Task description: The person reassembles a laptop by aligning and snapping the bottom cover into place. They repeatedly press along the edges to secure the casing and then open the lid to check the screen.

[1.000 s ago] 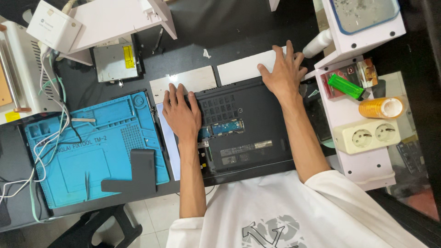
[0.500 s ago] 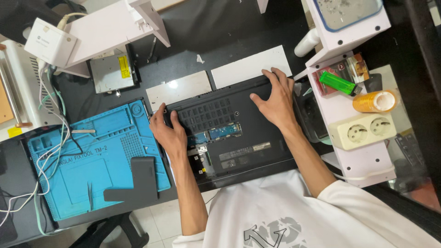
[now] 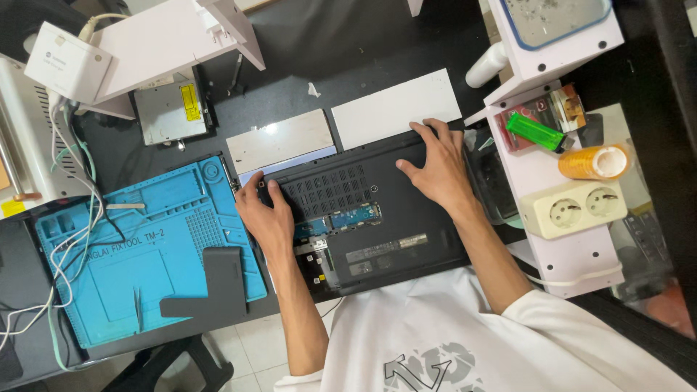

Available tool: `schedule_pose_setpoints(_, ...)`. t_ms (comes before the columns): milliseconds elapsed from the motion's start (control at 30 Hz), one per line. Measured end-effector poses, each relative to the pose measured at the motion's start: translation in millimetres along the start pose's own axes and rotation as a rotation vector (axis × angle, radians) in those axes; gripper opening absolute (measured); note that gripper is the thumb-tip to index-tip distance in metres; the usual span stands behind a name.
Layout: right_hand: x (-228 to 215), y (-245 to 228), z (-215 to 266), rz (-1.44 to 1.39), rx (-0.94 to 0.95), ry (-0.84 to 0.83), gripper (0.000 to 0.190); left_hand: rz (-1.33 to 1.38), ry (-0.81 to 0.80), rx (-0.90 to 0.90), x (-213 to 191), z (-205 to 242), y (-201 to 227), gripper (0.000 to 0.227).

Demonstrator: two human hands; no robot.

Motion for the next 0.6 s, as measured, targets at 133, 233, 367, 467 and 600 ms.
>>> schedule_pose_setpoints(133,-6.2,-5.6,0.7,0.029,-0.021,-0.007,0.067,0.007,0.051,-0.008,5.9,2.2,0.2,0.028)
schedule_pose_setpoints(233,-5.7,-13.2,-0.7,0.121,-0.012,0.017,0.054,0.006,0.063,-0.01,8.7,4.3,2.9,0.027)
schedule_pose_setpoints(367,-5.6,-17.9,-9.2,0.207,-0.002,0.065,0.039,-0.015,0.068,0.007,9.9,5.0,3.2,0.027)
schedule_pose_setpoints(467,-6.9,-15.0,-30.8,0.165,-0.106,0.151,0.054,-0.052,0.073,0.012,8.5,5.5,2.0,0.028)
schedule_pose_setpoints(600,-11.2,1.8,-69.7,0.353,-0.161,0.005,0.091,-0.055,0.096,0.061,10.6,5.0,6.6,0.028)
Point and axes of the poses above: each hand's wrist, its own z-axis away from the middle knuckle, its own x-axis out of the palm, y = z × x, the point moved 2 cm from there along -z, towards the middle knuckle, and after that the axes turned 2 degrees about y, right-handed, at the moved point
